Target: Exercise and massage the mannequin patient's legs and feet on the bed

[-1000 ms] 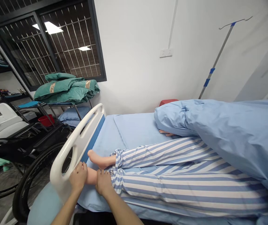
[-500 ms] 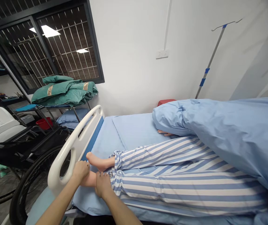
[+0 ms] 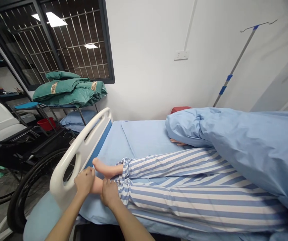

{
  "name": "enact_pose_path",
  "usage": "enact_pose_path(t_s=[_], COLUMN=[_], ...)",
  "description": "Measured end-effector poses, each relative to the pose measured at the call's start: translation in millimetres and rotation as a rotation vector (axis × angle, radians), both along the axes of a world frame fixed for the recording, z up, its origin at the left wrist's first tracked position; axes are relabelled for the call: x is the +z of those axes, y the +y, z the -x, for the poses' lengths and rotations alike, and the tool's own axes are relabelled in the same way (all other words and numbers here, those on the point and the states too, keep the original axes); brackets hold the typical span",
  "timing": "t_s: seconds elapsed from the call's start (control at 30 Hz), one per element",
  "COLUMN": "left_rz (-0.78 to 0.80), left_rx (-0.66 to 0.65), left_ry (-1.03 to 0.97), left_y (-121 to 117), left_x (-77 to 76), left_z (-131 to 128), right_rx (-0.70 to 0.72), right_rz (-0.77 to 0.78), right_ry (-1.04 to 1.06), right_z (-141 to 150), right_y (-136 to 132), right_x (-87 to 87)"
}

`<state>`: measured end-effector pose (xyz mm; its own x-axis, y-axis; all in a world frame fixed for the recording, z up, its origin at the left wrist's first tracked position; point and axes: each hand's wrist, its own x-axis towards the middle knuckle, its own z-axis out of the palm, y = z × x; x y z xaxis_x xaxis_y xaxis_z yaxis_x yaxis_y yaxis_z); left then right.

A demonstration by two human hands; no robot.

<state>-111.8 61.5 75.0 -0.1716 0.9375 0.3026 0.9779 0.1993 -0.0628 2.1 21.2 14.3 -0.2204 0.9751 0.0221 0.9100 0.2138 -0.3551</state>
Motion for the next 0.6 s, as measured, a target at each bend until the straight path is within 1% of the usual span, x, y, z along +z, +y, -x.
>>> enact_pose_path(t_s=[0.13, 0.27, 0.37, 0.43, 0.5, 0.57, 0.6], left_rz=[-0.1, -0.113, -0.121, -0.082, -0.008, 0.101, 0.165], left_rx=[0.016, 0.113, 0.133, 0.122, 0.078, -0.004, -0.052], left_ry=[-0.058, -0.234, -0.336, -0.304, -0.191, -0.083, -0.063], left_y=[-6.7, -13.8, -18.2, -19.5, -18.7, -15.9, -13.8], left_x=[-6.4, -12.4, -12.9, -8.5, -0.1, 10.4, 15.4], left_z=[2.9, 5.4, 7.2, 8.5, 9.4, 9.6, 9.5], right_rx=[0.001, 0.009, 0.004, 0.001, -0.001, -0.004, -0.005], right_rz=[0.005, 0.022, 0.017, 0.013, 0.013, 0.01, 0.007], right_ry=[0.014, 0.009, 0.026, 0.038, 0.037, 0.027, 0.023], right_z=[-0.1, -0.2, 0.3, 0.9, 1.5, 2.1, 2.3], right_y=[-1.2, -2.2, -2.6, -2.6, -2.5, -2.4, -2.5], right_x=[-0.3, 1.5, 0.8, -0.8, -2.4, -3.2, -3.1])
